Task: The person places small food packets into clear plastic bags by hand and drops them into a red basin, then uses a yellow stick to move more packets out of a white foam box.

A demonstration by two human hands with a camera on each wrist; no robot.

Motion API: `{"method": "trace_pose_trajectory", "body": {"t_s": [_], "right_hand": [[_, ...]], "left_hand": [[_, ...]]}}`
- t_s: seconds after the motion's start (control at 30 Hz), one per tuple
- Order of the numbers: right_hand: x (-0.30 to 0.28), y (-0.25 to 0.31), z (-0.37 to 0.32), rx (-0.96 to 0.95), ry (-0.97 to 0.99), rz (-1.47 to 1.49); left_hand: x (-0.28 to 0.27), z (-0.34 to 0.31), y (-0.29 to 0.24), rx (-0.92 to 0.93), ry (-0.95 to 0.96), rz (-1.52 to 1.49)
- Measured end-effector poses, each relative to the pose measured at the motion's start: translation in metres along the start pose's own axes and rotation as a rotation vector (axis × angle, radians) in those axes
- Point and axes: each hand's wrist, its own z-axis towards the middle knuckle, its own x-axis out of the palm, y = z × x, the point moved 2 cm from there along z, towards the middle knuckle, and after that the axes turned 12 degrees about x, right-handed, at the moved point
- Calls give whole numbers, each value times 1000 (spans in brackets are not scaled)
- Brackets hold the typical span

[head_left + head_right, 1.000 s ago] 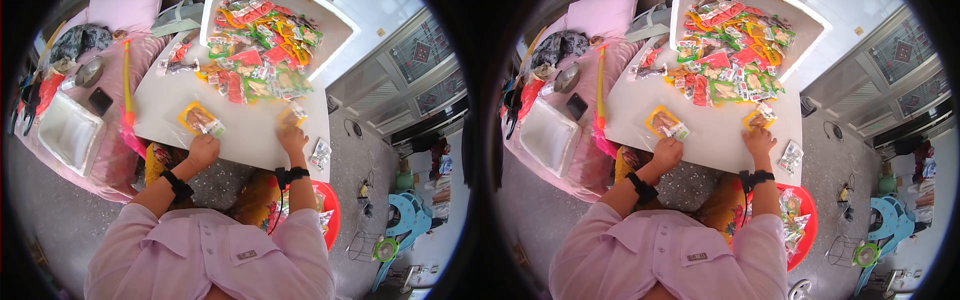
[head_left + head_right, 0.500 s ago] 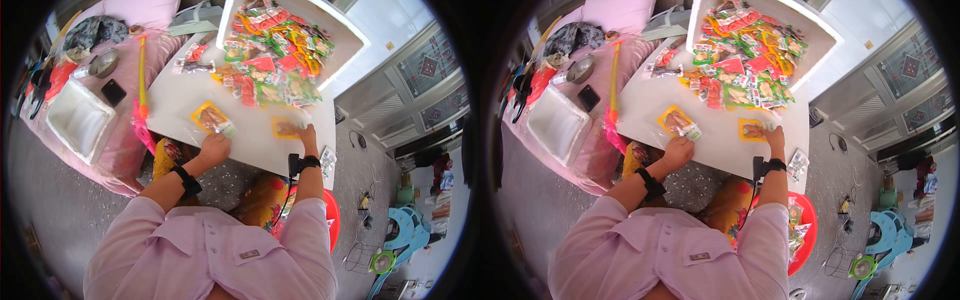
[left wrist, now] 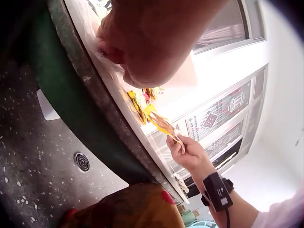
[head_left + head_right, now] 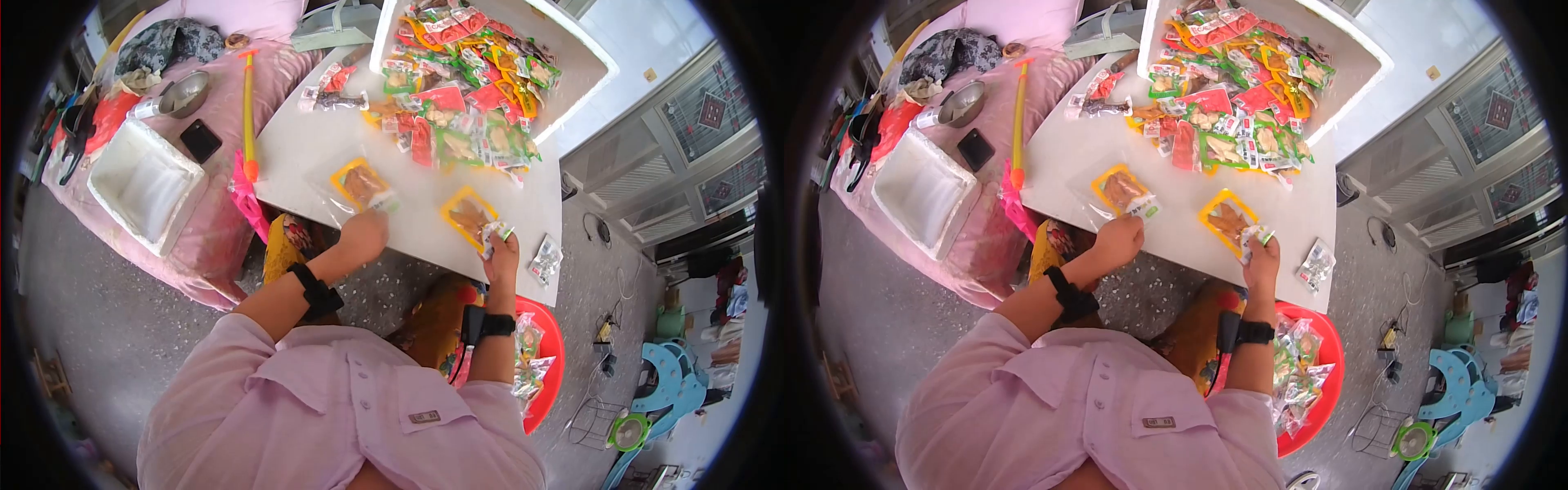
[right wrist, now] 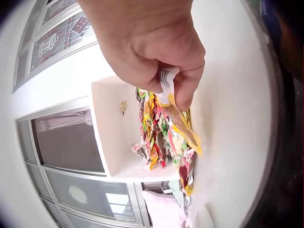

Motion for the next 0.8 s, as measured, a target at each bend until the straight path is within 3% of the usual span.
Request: {"method": "trace_pose_trajectory", "body": {"t_s": [0.23,0.33,0.53,0.73,0.8], "right_hand": [[44,-37,-46,-18,195,145],[57,-46,-56,1,175,112],[70,-54,-61,172,196,145],[88,-68,-36,298,244,181],[103,-71,-32,339,212,185]], "left_hand": [[2,18,-9,-30,-107,-129],[1,21,-16,-14,-126,-129],[1,16,-28,26,-44,-2],[-11,17,-45,85,-50,-56],[-8,16,-43,106,-78,54]]}}
